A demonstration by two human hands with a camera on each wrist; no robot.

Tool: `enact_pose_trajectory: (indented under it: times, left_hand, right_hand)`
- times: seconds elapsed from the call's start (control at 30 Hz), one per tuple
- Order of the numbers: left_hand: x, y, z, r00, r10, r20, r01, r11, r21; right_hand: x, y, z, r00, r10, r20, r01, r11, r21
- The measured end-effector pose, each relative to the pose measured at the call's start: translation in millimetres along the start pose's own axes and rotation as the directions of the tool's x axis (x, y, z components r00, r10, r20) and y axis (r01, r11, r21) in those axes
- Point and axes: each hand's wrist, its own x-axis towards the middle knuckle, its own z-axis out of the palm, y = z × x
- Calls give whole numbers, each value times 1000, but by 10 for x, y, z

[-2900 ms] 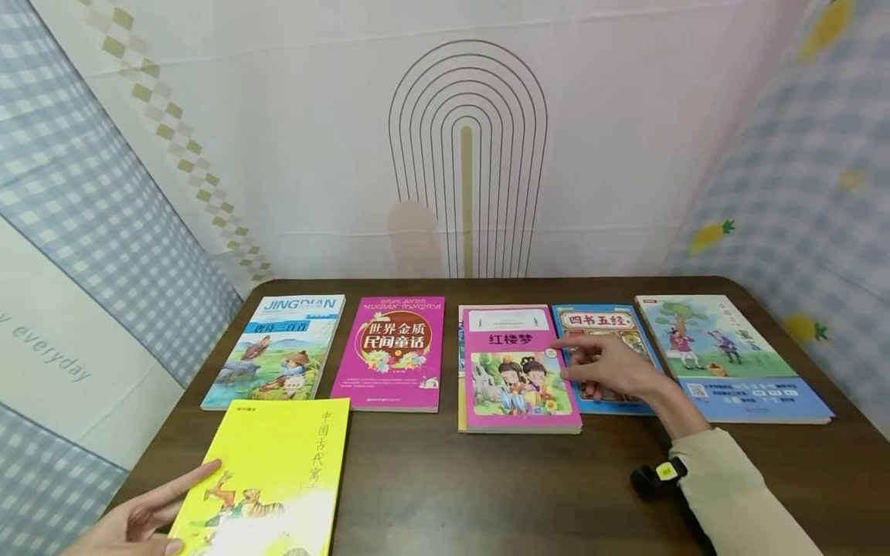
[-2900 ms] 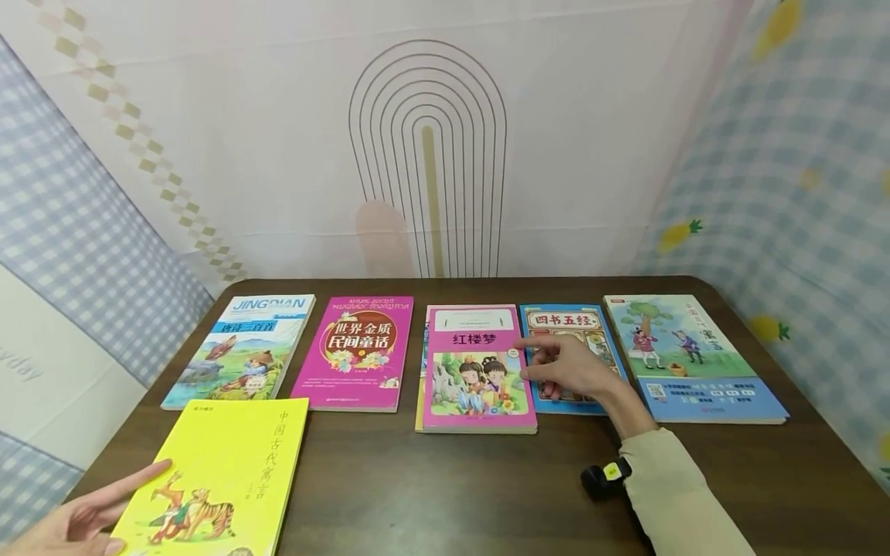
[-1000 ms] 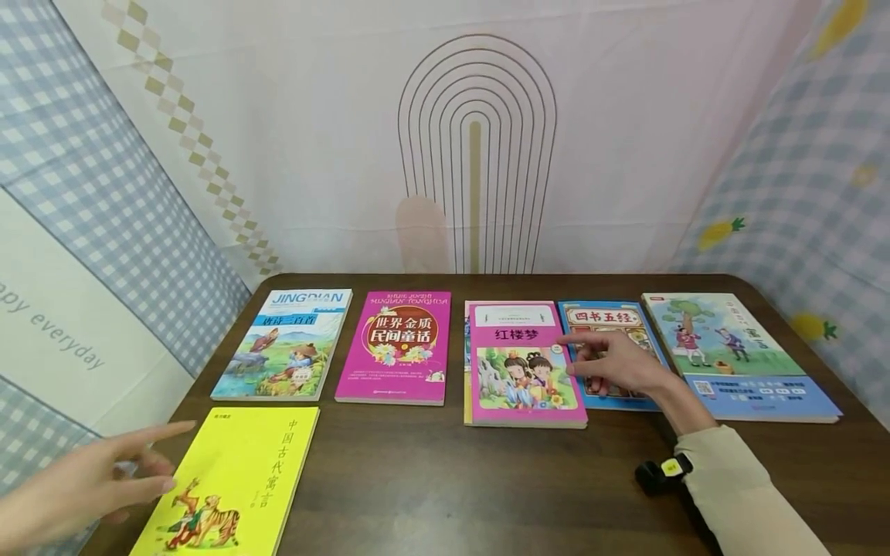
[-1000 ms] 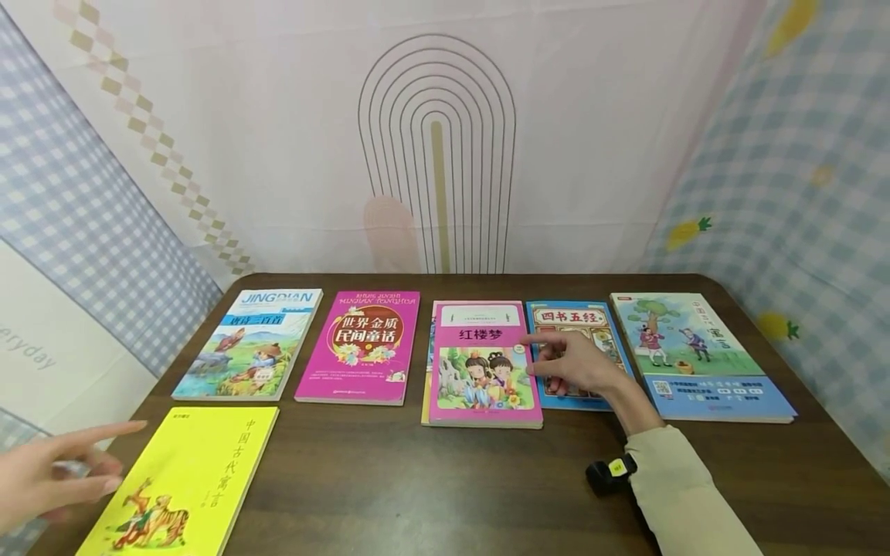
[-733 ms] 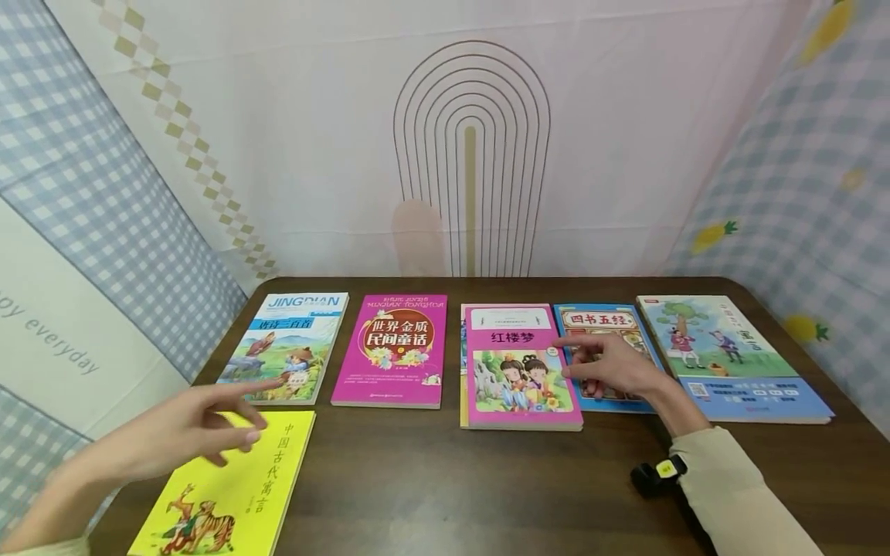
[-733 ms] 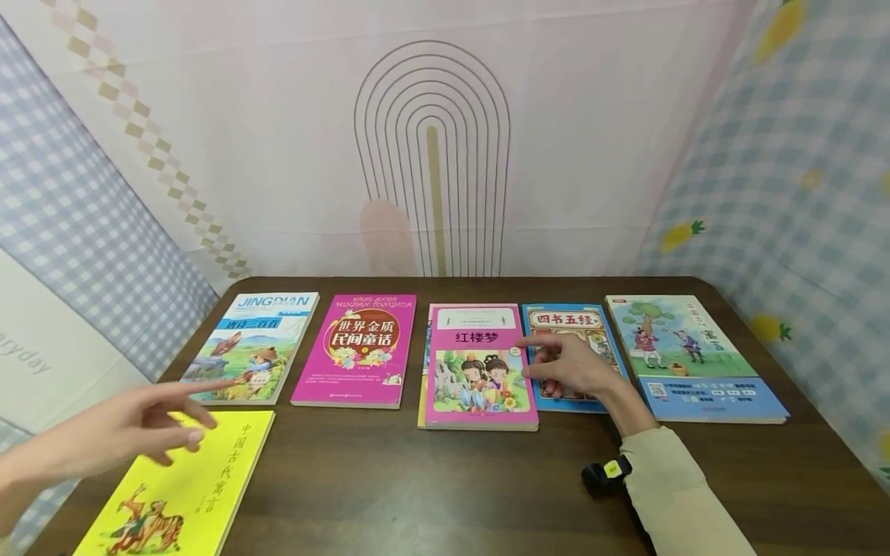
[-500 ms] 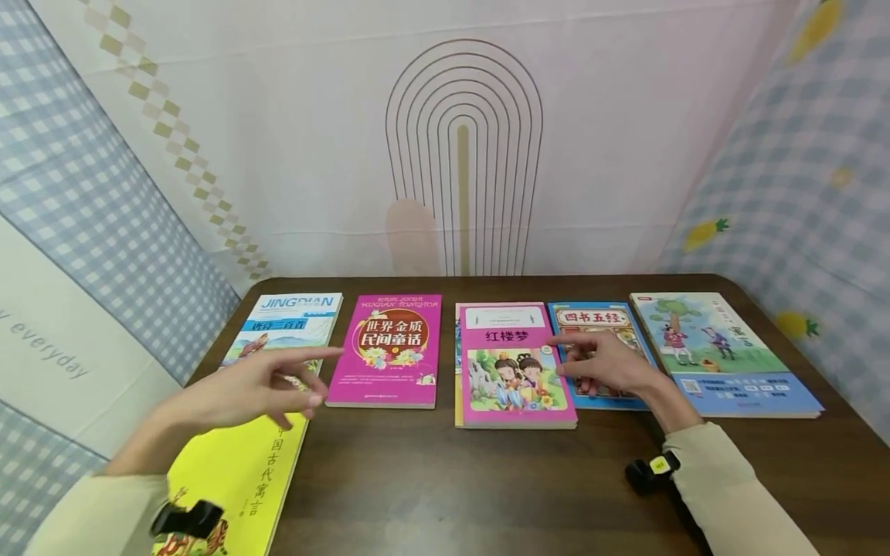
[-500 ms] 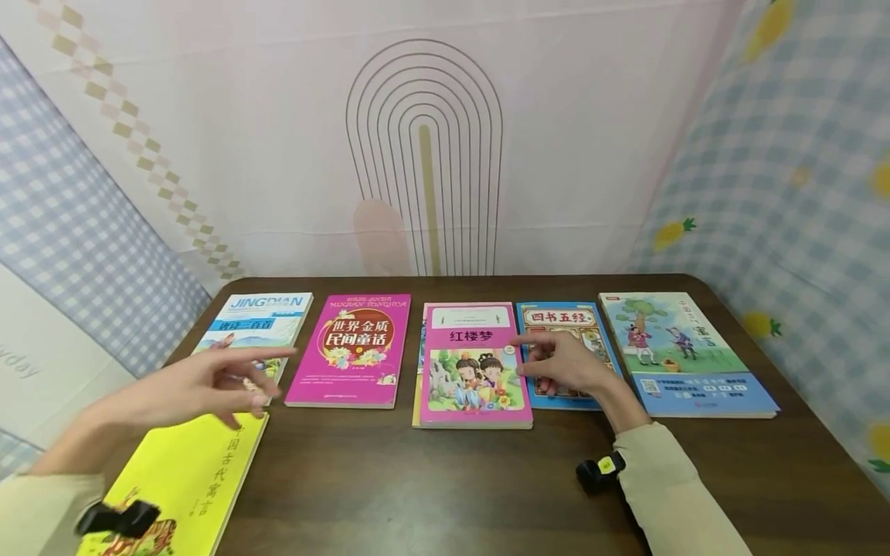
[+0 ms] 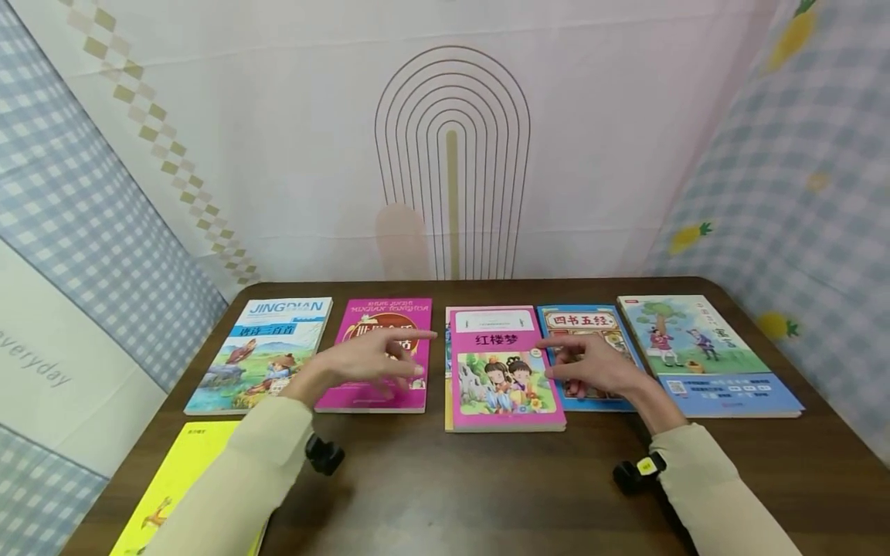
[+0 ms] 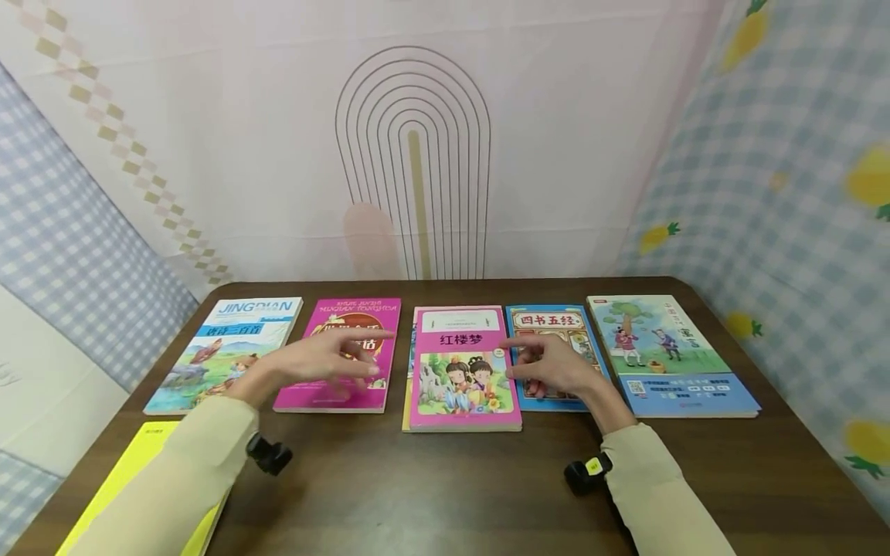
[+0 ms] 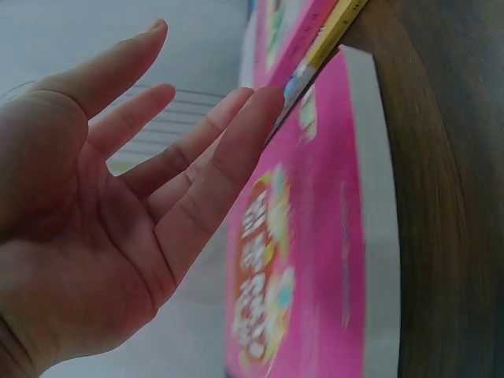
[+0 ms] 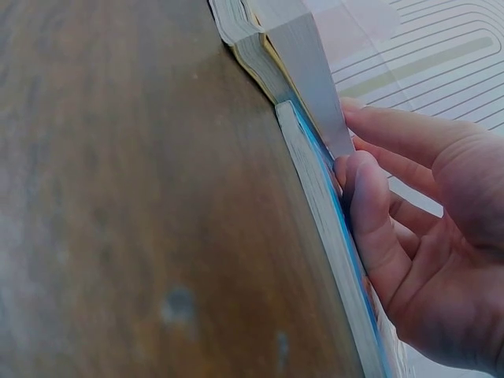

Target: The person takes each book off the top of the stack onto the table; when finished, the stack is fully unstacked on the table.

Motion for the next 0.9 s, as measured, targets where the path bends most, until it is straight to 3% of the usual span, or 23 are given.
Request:
enact_pose_trajectory:
  times: [0.2, 0.33, 0.53, 0.73, 0.9]
  left_hand:
    - [369, -19, 212, 999, -11, 37, 14, 995, -100]
    - [519, 5, 317, 999, -6, 31, 9, 996, -94]
    - [646, 73, 412, 1000, -7, -12, 7, 1000, -10]
    - [697, 132, 474, 995, -62, -80, 64, 997, 33]
    - [737, 175, 481, 993, -97, -67, 100, 994, 46]
  right_hand:
    - [9, -6, 40, 1000, 10, 1, -10, 1000, 16]
    - [19, -12, 47, 1000, 12, 0, -12, 1000, 18]
    - [21, -16, 41, 1000, 9, -2, -9, 1000, 10]
    - [14, -33, 39, 1000, 16, -16, -17, 1000, -8]
    - [14, -14, 33, 1000, 7, -22, -7, 1000, -13]
